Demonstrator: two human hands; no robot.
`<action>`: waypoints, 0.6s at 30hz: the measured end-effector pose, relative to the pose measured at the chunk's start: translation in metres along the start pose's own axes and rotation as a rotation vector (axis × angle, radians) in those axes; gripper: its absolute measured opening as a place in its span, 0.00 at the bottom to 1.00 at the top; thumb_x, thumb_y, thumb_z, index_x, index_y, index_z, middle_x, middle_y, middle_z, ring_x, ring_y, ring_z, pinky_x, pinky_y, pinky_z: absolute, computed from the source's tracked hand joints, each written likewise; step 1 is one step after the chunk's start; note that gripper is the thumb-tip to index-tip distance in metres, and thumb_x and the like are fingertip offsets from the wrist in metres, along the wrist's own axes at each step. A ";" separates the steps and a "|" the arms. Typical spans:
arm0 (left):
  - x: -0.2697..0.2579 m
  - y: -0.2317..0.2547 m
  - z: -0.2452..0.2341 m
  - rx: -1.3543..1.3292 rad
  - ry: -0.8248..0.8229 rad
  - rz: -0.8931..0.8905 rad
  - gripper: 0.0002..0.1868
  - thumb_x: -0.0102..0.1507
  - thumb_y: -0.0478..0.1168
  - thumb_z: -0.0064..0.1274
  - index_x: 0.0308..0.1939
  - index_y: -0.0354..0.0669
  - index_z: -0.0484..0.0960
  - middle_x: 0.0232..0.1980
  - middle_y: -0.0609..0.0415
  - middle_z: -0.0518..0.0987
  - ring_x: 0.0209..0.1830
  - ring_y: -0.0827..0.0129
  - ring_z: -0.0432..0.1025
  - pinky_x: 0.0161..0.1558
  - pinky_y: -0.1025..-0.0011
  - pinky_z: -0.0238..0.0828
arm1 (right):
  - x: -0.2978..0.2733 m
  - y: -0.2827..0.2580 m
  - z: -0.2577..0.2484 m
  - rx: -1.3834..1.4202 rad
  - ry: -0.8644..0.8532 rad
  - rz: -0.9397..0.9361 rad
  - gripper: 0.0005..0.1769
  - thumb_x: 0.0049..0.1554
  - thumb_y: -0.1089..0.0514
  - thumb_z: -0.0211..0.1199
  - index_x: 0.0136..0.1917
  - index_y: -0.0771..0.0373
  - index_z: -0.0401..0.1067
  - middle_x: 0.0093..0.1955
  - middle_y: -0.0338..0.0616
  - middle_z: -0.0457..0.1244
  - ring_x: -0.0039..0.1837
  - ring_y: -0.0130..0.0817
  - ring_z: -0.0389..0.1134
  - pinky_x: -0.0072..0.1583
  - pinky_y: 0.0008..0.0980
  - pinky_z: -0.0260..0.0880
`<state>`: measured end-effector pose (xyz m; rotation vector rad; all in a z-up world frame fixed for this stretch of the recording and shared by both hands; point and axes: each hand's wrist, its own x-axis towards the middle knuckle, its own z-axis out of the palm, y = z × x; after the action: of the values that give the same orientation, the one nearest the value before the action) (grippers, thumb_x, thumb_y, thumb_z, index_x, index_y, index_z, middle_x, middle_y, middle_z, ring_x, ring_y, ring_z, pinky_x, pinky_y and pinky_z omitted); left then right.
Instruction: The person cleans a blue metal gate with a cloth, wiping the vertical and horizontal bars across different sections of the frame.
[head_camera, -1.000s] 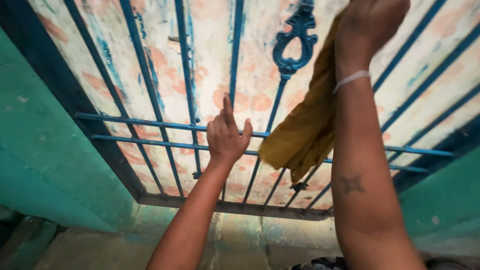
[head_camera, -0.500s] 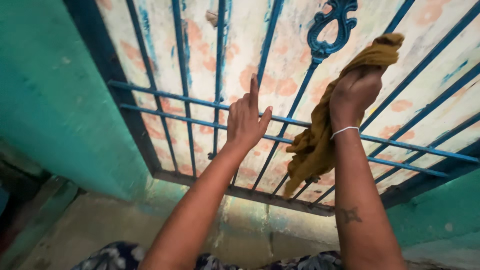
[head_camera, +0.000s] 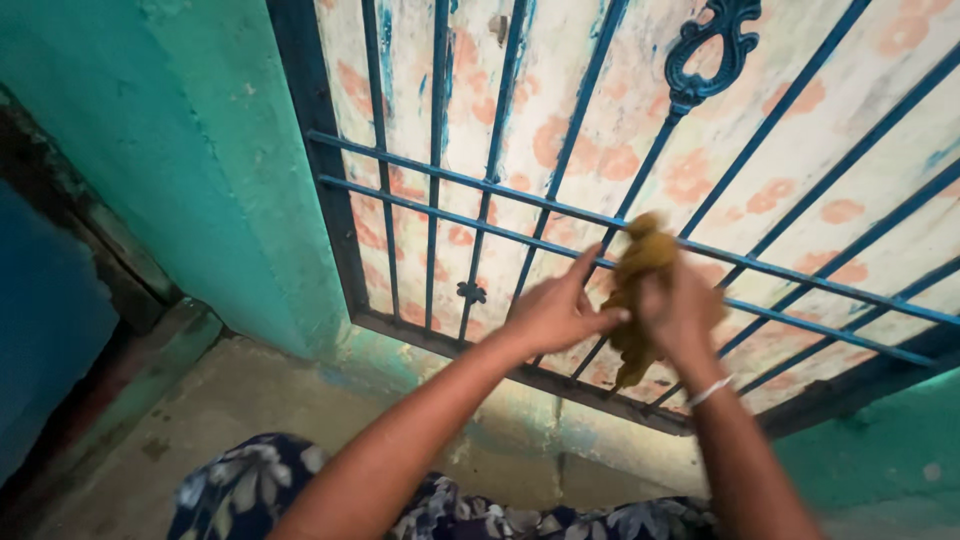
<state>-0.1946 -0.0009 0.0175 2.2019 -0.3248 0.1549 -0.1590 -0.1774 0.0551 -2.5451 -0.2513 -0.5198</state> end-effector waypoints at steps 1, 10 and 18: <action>0.000 0.000 0.005 -0.124 0.068 0.111 0.53 0.53 0.51 0.61 0.80 0.49 0.55 0.40 0.45 0.83 0.40 0.47 0.79 0.43 0.57 0.76 | -0.008 -0.008 -0.004 0.000 -0.001 -0.006 0.20 0.61 0.59 0.59 0.66 0.59 0.68 0.52 0.59 0.69 0.53 0.56 0.71 0.55 0.51 0.70; 0.033 -0.019 -0.065 -0.374 0.607 0.078 0.19 0.60 0.42 0.60 0.52 0.37 0.83 0.48 0.46 0.87 0.50 0.58 0.83 0.49 0.63 0.78 | 0.018 0.033 -0.035 0.421 -0.003 -0.358 0.25 0.55 0.60 0.62 0.65 0.62 0.68 0.58 0.46 0.69 0.63 0.38 0.69 0.63 0.39 0.64; 0.165 -0.003 -0.199 0.190 1.134 0.424 0.35 0.67 0.63 0.57 0.53 0.30 0.80 0.51 0.34 0.82 0.54 0.46 0.77 0.55 0.55 0.72 | 0.054 0.094 0.034 -0.057 0.570 -0.359 0.10 0.61 0.61 0.60 0.55 0.64 0.71 0.40 0.41 0.66 0.44 0.43 0.66 0.60 0.42 0.62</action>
<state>-0.0344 0.1305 0.1731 1.8369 -0.1137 1.6202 -0.0737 -0.2344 0.0074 -2.2890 -0.4848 -1.3683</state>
